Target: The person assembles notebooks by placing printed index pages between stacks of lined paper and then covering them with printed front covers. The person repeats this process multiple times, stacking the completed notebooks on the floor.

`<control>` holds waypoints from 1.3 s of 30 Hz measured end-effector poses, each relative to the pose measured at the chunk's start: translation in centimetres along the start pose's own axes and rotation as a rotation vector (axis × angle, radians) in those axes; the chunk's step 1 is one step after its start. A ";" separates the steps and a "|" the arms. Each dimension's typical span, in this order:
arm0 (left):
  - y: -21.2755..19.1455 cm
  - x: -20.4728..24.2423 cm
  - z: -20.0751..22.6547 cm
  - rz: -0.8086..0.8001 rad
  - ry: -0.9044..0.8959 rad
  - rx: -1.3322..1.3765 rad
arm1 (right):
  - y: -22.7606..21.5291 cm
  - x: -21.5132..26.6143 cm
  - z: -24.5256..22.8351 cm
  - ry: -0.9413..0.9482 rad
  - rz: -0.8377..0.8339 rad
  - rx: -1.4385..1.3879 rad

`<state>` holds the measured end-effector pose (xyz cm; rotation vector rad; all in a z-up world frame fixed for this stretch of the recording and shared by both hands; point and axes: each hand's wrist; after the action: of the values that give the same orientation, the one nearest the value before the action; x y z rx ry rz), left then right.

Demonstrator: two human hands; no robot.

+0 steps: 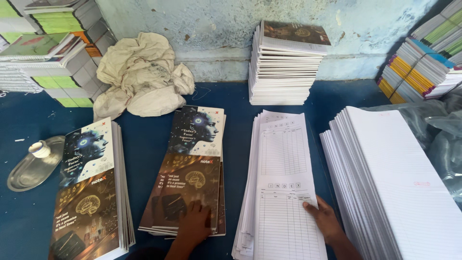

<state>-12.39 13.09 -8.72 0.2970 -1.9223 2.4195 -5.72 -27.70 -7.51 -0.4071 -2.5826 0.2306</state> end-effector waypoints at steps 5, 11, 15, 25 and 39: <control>0.6 0.2 0.3 0.272 0.154 0.173 | -0.3 0.2 -0.3 0.017 -0.004 -0.015; 0.5 0.0 1.1 0.658 0.031 0.419 | -0.3 0.5 -0.2 0.024 0.029 -0.024; -1.6 -0.7 1.8 0.706 -0.140 0.553 | -0.3 0.7 -0.4 0.021 0.033 -0.031; -2.1 -1.8 5.2 0.726 -0.184 0.769 | -0.7 -0.4 0.4 -0.002 0.033 -0.086; 2.3 1.5 11.4 0.686 0.044 0.972 | -3.8 0.4 -2.9 -0.077 0.137 -0.015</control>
<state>-12.76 1.36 -8.23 -0.4910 -0.7130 3.5793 -5.49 -30.89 -3.88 -0.5928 -2.6358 0.2803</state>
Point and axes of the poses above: each hand's wrist, its own x-axis away from the middle knuckle, its own y-axis out of the palm, z = x × y, and after that the axes turned 14 degrees about z, right-handed
